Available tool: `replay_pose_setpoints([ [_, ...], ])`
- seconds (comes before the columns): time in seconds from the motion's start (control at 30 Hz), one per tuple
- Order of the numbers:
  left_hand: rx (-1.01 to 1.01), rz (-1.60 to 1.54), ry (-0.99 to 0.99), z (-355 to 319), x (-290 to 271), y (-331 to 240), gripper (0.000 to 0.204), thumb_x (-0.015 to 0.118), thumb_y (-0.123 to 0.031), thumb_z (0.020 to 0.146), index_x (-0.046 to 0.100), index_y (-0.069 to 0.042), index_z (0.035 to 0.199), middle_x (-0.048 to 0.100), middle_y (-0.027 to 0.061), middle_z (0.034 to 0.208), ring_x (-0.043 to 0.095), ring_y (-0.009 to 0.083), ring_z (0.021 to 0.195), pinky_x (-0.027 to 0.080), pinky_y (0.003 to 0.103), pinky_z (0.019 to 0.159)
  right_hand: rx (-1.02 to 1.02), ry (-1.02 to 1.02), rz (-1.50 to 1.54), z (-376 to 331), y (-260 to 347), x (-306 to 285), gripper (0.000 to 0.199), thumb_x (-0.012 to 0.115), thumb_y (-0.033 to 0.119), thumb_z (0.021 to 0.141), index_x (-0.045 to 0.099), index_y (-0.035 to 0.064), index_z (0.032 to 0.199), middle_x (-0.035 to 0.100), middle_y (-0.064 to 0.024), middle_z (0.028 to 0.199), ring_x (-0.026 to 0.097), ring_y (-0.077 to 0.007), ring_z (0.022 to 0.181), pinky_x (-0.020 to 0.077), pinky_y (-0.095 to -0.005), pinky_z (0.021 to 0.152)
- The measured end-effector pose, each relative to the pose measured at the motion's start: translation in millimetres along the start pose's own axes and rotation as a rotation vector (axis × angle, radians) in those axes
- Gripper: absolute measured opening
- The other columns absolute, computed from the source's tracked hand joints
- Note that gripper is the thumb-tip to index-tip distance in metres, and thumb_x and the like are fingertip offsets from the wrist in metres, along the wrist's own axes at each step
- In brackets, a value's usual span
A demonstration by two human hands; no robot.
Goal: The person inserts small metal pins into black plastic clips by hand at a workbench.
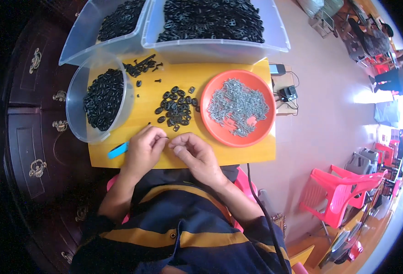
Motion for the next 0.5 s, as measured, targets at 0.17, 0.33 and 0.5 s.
replay_pose_setpoints([
  [0.17, -0.154, -0.286, 0.028, 2.4, -5.5, -8.8, 0.009, 0.071, 0.004, 0.086, 0.063, 0.0, 0.088, 0.062, 0.0037, 0.077, 0.054, 0.0079, 0.058, 0.044, 0.025, 0.052, -0.051, -0.134, 0.034, -5.6, 4.6, -5.7, 0.021, 0.06, 0.015, 0.103, 0.056, 0.0023, 0.12, 0.063, -0.0029, 0.113, 0.059, -0.0079, 0.099, 0.0488, -0.0245, 0.088],
  [0.33, 0.03, -0.345, 0.077, 7.4, 11.9, -47.0, 0.009, 0.068, 0.005, 0.086, 0.062, 0.0, 0.09, 0.063, 0.0076, 0.079, 0.064, 0.0158, 0.062, 0.049, 0.031, 0.054, -0.101, -0.128, 0.176, -5.8, 0.6, -11.0, 0.017, 0.06, 0.018, 0.104, 0.058, 0.0037, 0.112, 0.063, -0.0012, 0.097, 0.058, -0.0077, 0.088, 0.05, -0.0248, 0.08],
  [0.5, 0.178, -0.137, 0.094, 16.2, 16.5, -61.0, 0.011, 0.068, 0.005, 0.084, 0.063, -0.002, 0.09, 0.061, 0.0099, 0.08, 0.064, 0.0241, 0.064, 0.051, 0.035, 0.057, 0.009, -0.158, 0.36, -7.2, 2.7, -16.6, 0.017, 0.058, 0.023, 0.105, 0.058, 0.0059, 0.107, 0.063, -0.0001, 0.092, 0.059, -0.0077, 0.081, 0.0504, -0.0247, 0.075],
])
Point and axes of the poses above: each hand's wrist, its own z-axis towards the middle knuckle, its own x-axis out of the palm, y = z × x, the point moved 5 cm from there along z, towards the middle knuckle
